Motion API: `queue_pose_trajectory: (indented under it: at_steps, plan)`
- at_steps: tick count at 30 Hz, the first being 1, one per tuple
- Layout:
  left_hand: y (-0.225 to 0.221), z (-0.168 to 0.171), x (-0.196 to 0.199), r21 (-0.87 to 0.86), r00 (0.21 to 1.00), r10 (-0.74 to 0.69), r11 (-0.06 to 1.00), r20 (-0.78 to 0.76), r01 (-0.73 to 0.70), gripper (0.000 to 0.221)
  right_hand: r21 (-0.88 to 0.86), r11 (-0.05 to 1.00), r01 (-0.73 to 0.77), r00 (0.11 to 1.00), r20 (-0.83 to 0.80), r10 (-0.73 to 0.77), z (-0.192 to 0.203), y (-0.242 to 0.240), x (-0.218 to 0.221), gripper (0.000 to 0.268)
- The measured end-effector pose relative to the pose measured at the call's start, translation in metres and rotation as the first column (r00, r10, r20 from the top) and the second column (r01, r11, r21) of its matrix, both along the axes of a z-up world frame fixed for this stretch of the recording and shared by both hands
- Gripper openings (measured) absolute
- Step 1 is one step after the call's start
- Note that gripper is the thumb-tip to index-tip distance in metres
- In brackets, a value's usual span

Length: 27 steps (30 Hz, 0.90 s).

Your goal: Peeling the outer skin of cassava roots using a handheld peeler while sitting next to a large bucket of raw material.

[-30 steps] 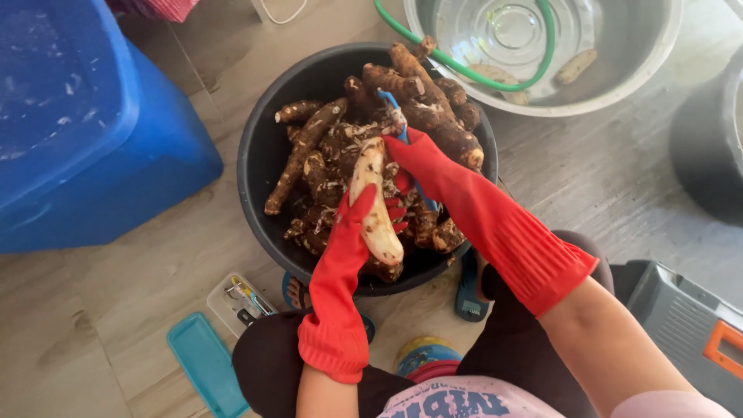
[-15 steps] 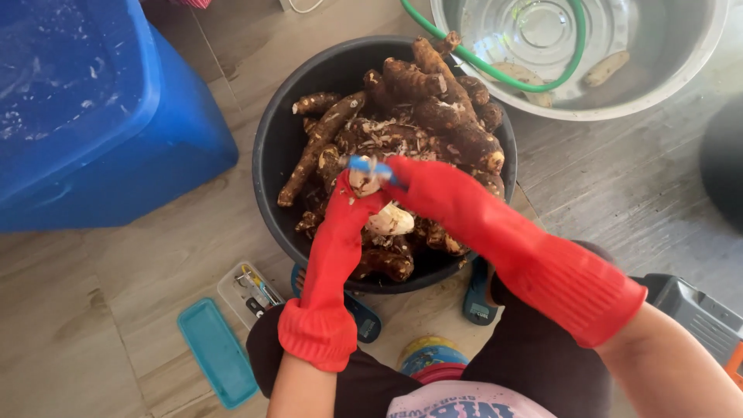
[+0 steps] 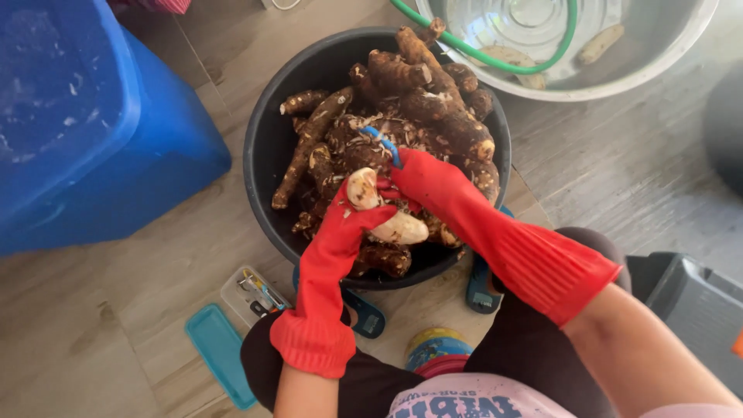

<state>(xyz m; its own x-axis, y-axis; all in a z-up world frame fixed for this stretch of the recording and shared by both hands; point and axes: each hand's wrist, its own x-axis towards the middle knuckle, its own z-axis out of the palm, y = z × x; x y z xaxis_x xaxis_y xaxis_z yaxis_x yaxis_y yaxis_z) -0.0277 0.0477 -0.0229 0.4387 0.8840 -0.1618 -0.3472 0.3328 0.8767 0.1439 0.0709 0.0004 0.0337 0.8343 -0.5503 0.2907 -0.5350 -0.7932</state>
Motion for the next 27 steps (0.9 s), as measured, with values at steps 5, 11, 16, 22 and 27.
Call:
queue_pose_trajectory:
  at_steps: [5, 11, 16, 22, 27]
  plan:
    - [0.002, 0.008, 0.006, -0.022, 0.987, 0.076, 0.997, -0.142, -0.08, 0.065, -0.049, 0.985, -0.163, 0.973, 0.158, 0.169, 0.042, -0.004, 0.013, 0.024]
    - [0.016, -0.026, 0.008, -0.106, 0.96, 0.275, 0.954, -0.057, -0.28, 0.053, 0.147, 0.897, -0.417, 0.81, 0.507, 0.294, 0.057, -0.029, -0.001, 0.03]
    - [-0.012, -0.007, 0.02, 0.119, 0.901, 0.341, 0.94, -0.267, -0.321, 0.046, 0.202, 0.895, -0.398, 0.785, 0.58, 0.218, -0.028, -0.015, -0.009, 0.037]
    - [0.003, 0.05, 0.041, 0.439, 0.925, 0.344, 0.865, -0.163, -0.245, 0.036, -0.096, 0.995, 0.027, 0.994, -0.1, -0.037, -0.031, -0.009, 0.018, 0.041]
    - [-0.02, 0.003, 0.044, -0.285, 0.943, 0.281, 0.932, 0.176, -0.224, 0.019, -0.273, 0.892, 0.36, 0.804, -0.393, -0.445, -0.053, -0.054, 0.001, 0.055]
